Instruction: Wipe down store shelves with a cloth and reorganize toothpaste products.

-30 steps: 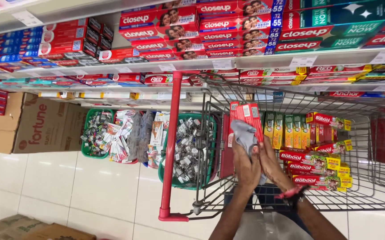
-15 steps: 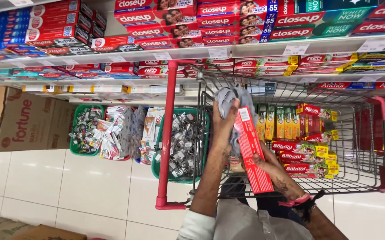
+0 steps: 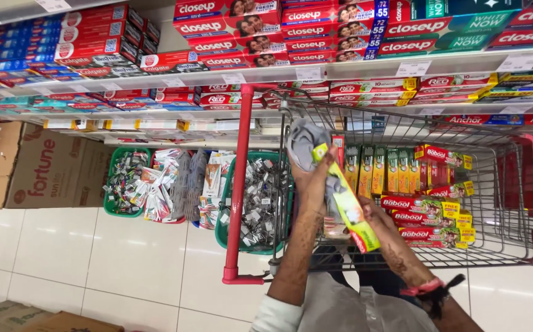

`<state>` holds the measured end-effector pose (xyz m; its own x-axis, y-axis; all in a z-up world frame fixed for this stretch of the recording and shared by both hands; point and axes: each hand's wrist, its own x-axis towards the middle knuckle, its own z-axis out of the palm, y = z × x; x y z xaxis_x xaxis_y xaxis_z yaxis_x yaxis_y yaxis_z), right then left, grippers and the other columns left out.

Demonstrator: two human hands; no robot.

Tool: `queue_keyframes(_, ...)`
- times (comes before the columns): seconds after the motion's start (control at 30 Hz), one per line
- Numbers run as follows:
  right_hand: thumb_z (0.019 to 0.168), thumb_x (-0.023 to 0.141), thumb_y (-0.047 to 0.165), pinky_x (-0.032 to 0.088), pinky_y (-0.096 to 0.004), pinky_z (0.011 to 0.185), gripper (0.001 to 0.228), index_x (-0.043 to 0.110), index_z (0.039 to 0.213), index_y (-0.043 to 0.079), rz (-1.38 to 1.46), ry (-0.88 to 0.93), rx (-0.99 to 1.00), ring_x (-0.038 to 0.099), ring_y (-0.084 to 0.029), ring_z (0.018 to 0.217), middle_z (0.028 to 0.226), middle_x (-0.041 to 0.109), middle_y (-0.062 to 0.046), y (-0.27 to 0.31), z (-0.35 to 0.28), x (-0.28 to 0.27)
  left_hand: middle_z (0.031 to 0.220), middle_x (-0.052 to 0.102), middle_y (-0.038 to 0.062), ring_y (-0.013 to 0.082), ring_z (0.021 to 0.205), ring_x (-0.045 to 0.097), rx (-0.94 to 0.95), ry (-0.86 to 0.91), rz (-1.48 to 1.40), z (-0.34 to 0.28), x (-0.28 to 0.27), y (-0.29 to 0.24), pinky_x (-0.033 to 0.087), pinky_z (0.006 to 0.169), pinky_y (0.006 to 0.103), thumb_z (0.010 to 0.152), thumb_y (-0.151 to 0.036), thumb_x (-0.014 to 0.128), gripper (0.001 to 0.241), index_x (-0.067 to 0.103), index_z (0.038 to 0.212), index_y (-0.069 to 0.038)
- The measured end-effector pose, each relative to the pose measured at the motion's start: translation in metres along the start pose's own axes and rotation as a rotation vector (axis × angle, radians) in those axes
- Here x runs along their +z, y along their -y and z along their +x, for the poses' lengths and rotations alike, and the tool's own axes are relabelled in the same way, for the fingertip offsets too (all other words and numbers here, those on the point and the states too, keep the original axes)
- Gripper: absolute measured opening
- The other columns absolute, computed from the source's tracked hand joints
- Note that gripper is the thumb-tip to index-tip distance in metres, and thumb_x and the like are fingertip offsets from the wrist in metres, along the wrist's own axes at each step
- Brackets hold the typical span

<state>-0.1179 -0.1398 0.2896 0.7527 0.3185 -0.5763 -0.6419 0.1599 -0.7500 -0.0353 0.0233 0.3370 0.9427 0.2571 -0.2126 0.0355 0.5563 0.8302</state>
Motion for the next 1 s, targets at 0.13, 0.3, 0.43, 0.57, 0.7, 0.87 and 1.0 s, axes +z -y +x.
queue_keyframes(0.13, 0.103, 0.047, 0.059, 0.050, -0.033, 0.096, 0.071, 0.044, 0.154, 0.009, -0.302, -0.130, -0.408, 0.059, -0.018, 0.121, 0.142, 0.056, -0.009, -0.010, -0.001, 0.007, 0.132, 0.058, 0.012, 0.0212, 0.105, 0.066, 0.038, -0.205, 0.363, -0.017, 0.029, -0.010, 0.060, 0.085, 0.0372, 0.089, -0.029, 0.077, 0.082, 0.031, 0.154, -0.010)
queue_keyframes(0.3, 0.099, 0.049, 0.057, 0.050, -0.038, 0.095, 0.069, 0.052, 0.147, 0.007, 0.154, -0.169, -0.171, 0.063, -0.020, 0.114, 0.132, 0.063, -0.013, -0.003, 0.009, -0.005, 0.129, 0.052, 0.022, 0.0343, 0.112, 0.060, 0.145, -0.022, 0.776, -0.073, 0.026, 0.036, 0.052, 0.089, 0.0520, 0.088, -0.033, 0.074, 0.079, 0.035, 0.149, -0.002)
queue_keyframes(0.43, 0.098, 0.039, 0.061, 0.052, -0.037, 0.099, 0.076, 0.053, 0.142, 0.000, 0.426, -0.062, -0.056, 0.068, -0.023, 0.112, 0.131, 0.066, -0.016, 0.051, -0.011, -0.001, 0.133, 0.043, 0.036, 0.0502, 0.123, 0.043, 0.494, 0.086, 1.240, -0.123, 0.044, 0.010, 0.033, 0.101, 0.0646, 0.090, -0.043, 0.073, 0.088, 0.035, 0.146, 0.012)
queue_keyframes(0.57, 0.104, 0.048, 0.049, 0.049, -0.037, 0.104, 0.068, 0.048, 0.146, -0.004, 0.137, 0.145, -0.377, 0.063, -0.020, 0.119, 0.140, 0.061, -0.013, -0.024, 0.036, -0.053, 0.134, 0.042, 0.037, 0.0485, 0.122, 0.045, 0.558, 0.128, 1.363, -0.105, 0.033, 0.028, 0.034, 0.101, 0.0643, 0.091, -0.046, 0.070, 0.085, 0.037, 0.144, 0.011)
queue_keyframes(0.7, 0.109, 0.041, 0.050, 0.051, -0.033, 0.093, 0.064, 0.049, 0.148, 0.000, 0.119, -0.082, -0.161, 0.062, -0.017, 0.112, 0.132, 0.060, -0.012, -0.073, 0.048, -0.066, 0.134, 0.047, 0.030, 0.0428, 0.125, 0.051, 0.506, 0.068, 1.097, -0.047, 0.049, 0.002, 0.042, 0.106, 0.0555, 0.102, -0.049, 0.059, 0.081, 0.036, 0.156, 0.006)
queue_keyframes(0.87, 0.099, 0.038, 0.054, 0.059, -0.034, 0.079, 0.063, 0.053, 0.141, 0.010, 0.235, -0.066, 0.057, 0.069, -0.017, 0.095, 0.118, 0.070, -0.009, 0.000, -0.013, -0.017, 0.125, 0.059, 0.021, 0.0311, 0.110, 0.063, 0.305, 0.030, 0.626, 0.010, 0.048, -0.026, 0.056, 0.088, 0.0444, 0.095, -0.044, 0.068, 0.080, 0.038, 0.154, 0.003)
queue_keyframes(1.0, 0.104, 0.037, 0.063, 0.061, -0.036, 0.070, 0.072, 0.056, 0.136, 0.001, 0.495, 0.262, 0.091, 0.071, -0.021, 0.082, 0.102, 0.071, -0.014, 0.004, -0.021, -0.021, 0.116, 0.067, 0.016, 0.0237, 0.094, 0.069, -0.094, 0.242, 0.138, 0.035, 0.004, -0.007, 0.062, 0.074, 0.0346, 0.085, -0.036, 0.078, 0.086, 0.040, 0.150, 0.004)
